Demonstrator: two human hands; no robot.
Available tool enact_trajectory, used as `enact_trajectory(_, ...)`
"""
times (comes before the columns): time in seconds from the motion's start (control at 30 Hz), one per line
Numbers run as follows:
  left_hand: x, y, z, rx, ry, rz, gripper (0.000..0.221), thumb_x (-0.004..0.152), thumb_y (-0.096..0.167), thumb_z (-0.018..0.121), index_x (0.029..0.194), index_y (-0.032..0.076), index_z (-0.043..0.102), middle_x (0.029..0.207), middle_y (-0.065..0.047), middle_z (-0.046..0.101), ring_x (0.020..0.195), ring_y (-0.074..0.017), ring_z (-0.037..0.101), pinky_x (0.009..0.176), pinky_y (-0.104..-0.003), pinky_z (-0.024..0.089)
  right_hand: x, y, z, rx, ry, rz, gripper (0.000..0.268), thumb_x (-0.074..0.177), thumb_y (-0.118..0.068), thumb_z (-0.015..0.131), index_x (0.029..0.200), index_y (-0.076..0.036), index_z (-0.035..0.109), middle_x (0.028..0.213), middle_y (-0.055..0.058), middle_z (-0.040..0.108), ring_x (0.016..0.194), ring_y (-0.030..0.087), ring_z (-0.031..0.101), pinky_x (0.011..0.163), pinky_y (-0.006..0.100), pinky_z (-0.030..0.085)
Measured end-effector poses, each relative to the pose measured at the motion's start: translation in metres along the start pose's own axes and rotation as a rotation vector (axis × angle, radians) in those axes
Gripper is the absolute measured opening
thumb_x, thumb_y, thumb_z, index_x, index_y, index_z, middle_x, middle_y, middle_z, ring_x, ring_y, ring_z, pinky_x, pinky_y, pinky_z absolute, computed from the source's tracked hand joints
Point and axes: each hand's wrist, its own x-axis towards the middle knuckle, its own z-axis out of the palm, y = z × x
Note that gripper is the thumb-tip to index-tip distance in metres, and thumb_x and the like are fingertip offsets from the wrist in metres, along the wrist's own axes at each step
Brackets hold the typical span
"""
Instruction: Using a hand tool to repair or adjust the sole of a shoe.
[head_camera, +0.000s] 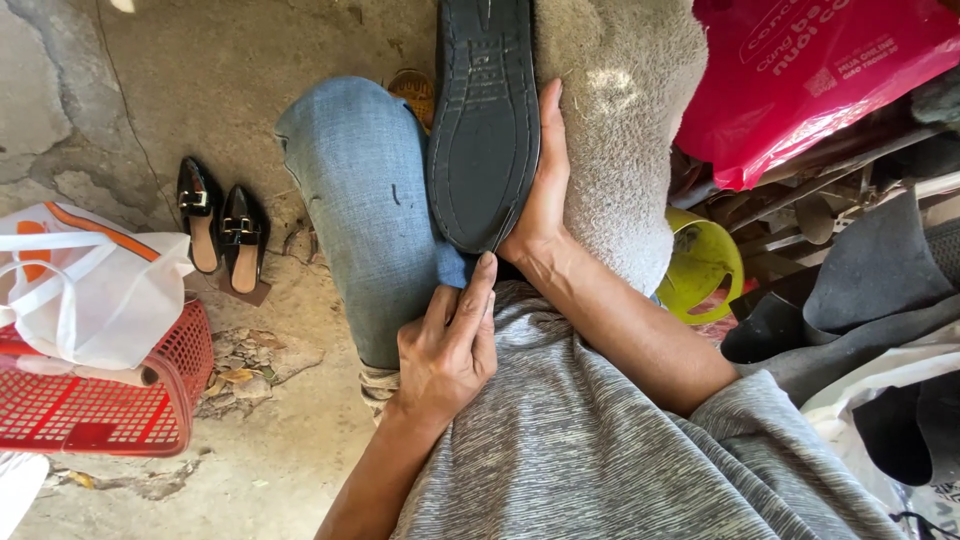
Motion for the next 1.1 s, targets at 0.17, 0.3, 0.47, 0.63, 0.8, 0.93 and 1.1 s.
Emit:
enact_trajectory(0.17, 0.007, 0.001, 0.002, 0.044, -0.002, 0.0, 0.036, 0.111, 0.011, 0.057, 0.146, 0.004, 0.056, 0.086, -0.004, 0.057, 0.056, -0.014, 0.05, 0.048, -0.03, 0.051, 0.001, 0.001, -0.006, -0.044, 0.055, -0.025, 0.064, 0.094, -0.061, 0.056, 0.116, -0.003, 0.073, 0.11, 0.012, 0.075, 0.103, 0.023, 0.071, 0.098, 0.037, 0.056)
enact_trajectory(0.3, 0.008, 0.005, 0.007, 0.079, 0.015, -0.017, 0.037, 0.112, 0.012, 0.058, 0.148, 0.004, 0.055, 0.082, -0.003, 0.052, 0.055, -0.0148, 0.046, 0.047, -0.031, 0.05, 0.005, 0.002, -0.01, -0.033, 0.077, -0.014, 0.058, 0.096, -0.058, 0.056, 0.112, -0.005, 0.074, 0.106, 0.009, 0.077, 0.098, 0.019, 0.072, 0.092, 0.033, 0.058)
enact_trajectory(0.47, 0.012, 0.012, 0.01, 0.087, 0.025, -0.043, 0.036, 0.111, 0.009, 0.058, 0.146, 0.002, 0.057, 0.085, -0.005, 0.057, 0.055, -0.0147, 0.05, 0.047, -0.031, 0.052, 0.002, 0.0, 0.003, -0.088, 0.194, -0.002, 0.065, 0.089, -0.061, 0.06, 0.122, -0.005, 0.072, 0.112, 0.012, 0.075, 0.104, 0.022, 0.071, 0.098, 0.036, 0.056)
enact_trajectory(0.63, 0.028, 0.015, 0.016, 0.144, 0.035, -0.006, 0.034, 0.11, 0.005, 0.058, 0.142, -0.005, 0.057, 0.134, -0.011, 0.071, 0.075, -0.0145, 0.065, 0.055, -0.029, 0.06, 0.003, 0.002, -0.002, -0.153, 0.16, -0.056, 0.055, 0.09, -0.059, 0.061, 0.106, -0.008, 0.074, 0.097, 0.007, 0.076, 0.09, 0.017, 0.07, 0.087, 0.034, 0.058)
enact_trajectory(0.8, 0.043, 0.023, 0.015, 0.093, 0.056, -0.094, 0.034, 0.114, 0.014, 0.055, 0.146, 0.004, 0.056, 0.089, -0.006, 0.063, 0.062, -0.0155, 0.06, 0.053, -0.029, 0.054, 0.001, 0.003, -0.002, -0.176, 0.249, -0.092, 0.065, 0.095, -0.055, 0.053, 0.132, -0.003, 0.066, 0.13, 0.013, 0.07, 0.124, 0.02, 0.063, 0.115, 0.034, 0.046)
enact_trajectory(0.93, 0.026, 0.022, 0.007, 0.054, 0.031, -0.099, 0.035, 0.111, 0.009, 0.058, 0.145, 0.002, 0.056, 0.086, -0.005, 0.063, 0.06, -0.0129, 0.056, 0.05, -0.028, 0.05, 0.004, 0.004, -0.01, 0.0, 0.12, -0.042, 0.06, 0.095, -0.06, 0.056, 0.114, -0.006, 0.073, 0.109, 0.011, 0.076, 0.103, 0.02, 0.07, 0.099, 0.034, 0.054)
enact_trajectory(1.1, 0.036, 0.027, 0.01, 0.063, 0.145, -0.061, 0.036, 0.102, 0.008, 0.058, 0.136, 0.006, 0.069, 0.067, 0.001, 0.05, 0.049, -0.0137, 0.058, 0.048, -0.024, 0.052, 0.008, 0.0, -0.01, -0.126, 0.307, -0.044, 0.06, 0.089, -0.065, 0.065, 0.121, -0.015, 0.076, 0.119, 0.011, 0.077, 0.097, 0.023, 0.076, 0.085, 0.028, 0.062)
